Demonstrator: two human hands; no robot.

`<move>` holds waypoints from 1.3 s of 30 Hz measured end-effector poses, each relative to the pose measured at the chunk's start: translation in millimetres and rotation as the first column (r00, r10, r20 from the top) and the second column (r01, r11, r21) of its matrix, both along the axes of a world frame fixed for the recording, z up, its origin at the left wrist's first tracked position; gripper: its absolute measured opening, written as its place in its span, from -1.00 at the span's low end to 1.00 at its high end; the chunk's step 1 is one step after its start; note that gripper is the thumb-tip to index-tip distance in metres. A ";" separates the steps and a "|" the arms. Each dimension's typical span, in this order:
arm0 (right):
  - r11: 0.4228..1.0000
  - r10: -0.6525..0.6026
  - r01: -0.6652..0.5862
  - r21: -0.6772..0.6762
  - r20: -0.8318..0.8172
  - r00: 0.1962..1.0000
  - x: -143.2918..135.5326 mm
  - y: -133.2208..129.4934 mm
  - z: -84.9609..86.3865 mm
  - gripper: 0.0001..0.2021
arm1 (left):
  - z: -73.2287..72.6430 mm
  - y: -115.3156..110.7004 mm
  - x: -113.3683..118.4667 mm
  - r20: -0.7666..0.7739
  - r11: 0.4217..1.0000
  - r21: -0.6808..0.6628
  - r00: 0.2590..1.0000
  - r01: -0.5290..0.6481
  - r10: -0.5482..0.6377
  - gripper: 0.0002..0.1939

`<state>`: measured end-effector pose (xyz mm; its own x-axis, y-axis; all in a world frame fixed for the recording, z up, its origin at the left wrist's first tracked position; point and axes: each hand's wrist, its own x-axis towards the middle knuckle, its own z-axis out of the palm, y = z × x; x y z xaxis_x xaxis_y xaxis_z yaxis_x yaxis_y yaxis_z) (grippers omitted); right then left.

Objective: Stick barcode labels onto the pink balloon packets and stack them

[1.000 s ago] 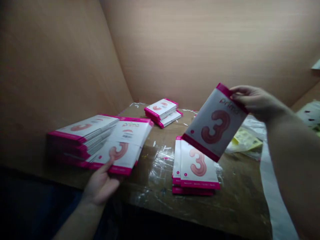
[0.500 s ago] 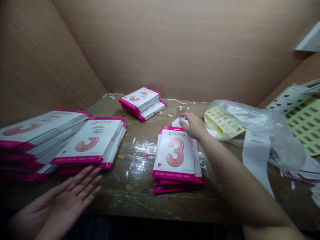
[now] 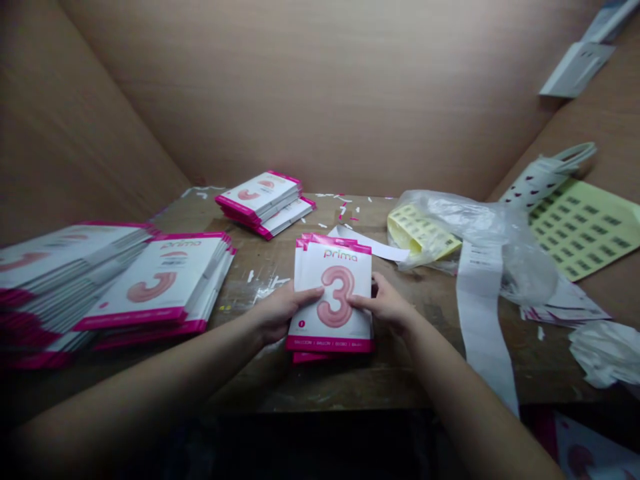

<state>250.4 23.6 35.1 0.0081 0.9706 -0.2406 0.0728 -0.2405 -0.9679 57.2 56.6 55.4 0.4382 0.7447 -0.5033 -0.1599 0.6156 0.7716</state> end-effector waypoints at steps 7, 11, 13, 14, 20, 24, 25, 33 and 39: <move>0.898 0.016 0.060 0.436 -0.169 0.986 -2.8 -47.8 6.4 -0.67 | 5.2 -29.0 -22.9 0.080 0.847 0.526 0.987 0.075 -0.137 -0.40; 0.865 -0.025 0.073 0.496 -0.103 0.994 -13.6 -56.9 -1.6 -0.61 | 9.0 -36.3 -19.1 0.200 0.743 0.667 0.974 -0.054 -0.109 -0.07; 0.855 -0.044 0.094 0.510 -0.109 0.993 -18.0 -55.7 -2.5 -0.54 | 6.6 -37.8 -13.2 0.271 0.710 0.693 0.958 -0.130 -0.089 0.04; 0.848 -0.052 0.106 0.519 -0.117 0.992 -19.5 -54.5 -1.9 -0.52 | 4.4 -37.9 -11.1 0.283 0.689 0.707 0.957 -0.160 -0.068 0.07; 0.857 -0.023 0.053 0.512 -0.064 0.998 -19.7 -47.6 5.6 -0.54 | -4.4 -27.2 -21.8 0.061 0.625 0.778 0.998 -0.068 0.032 -0.09; 0.904 0.037 -0.072 0.421 0.091 0.995 -18.4 -48.6 7.2 -0.61 | -7.5 -24.7 -32.6 -0.194 0.746 0.658 0.980 0.099 0.042 -0.55; 0.908 0.057 -0.080 0.410 0.069 0.996 -18.2 -49.8 7.7 -0.57 | -9.0 -26.5 -33.0 -0.177 0.778 0.624 0.983 0.076 0.046 -0.60; 0.907 -0.249 0.299 0.298 -0.195 0.949 0.4 -76.5 5.6 -0.74 | 16.6 -17.0 2.9 -0.165 0.696 0.656 0.956 0.291 -0.243 -0.59; 0.598 -0.730 0.801 0.026 -0.395 0.558 76.4 -119.9 -25.8 -0.61 | 18.8 88.0 14.5 -0.547 0.564 0.747 0.808 0.352 0.219 -0.58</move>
<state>326.8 -96.3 9.3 0.7294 0.6545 -0.1990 -0.3626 0.1232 -0.9238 71.7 144.6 74.2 0.3786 0.9170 0.1258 0.4520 -0.3017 0.8394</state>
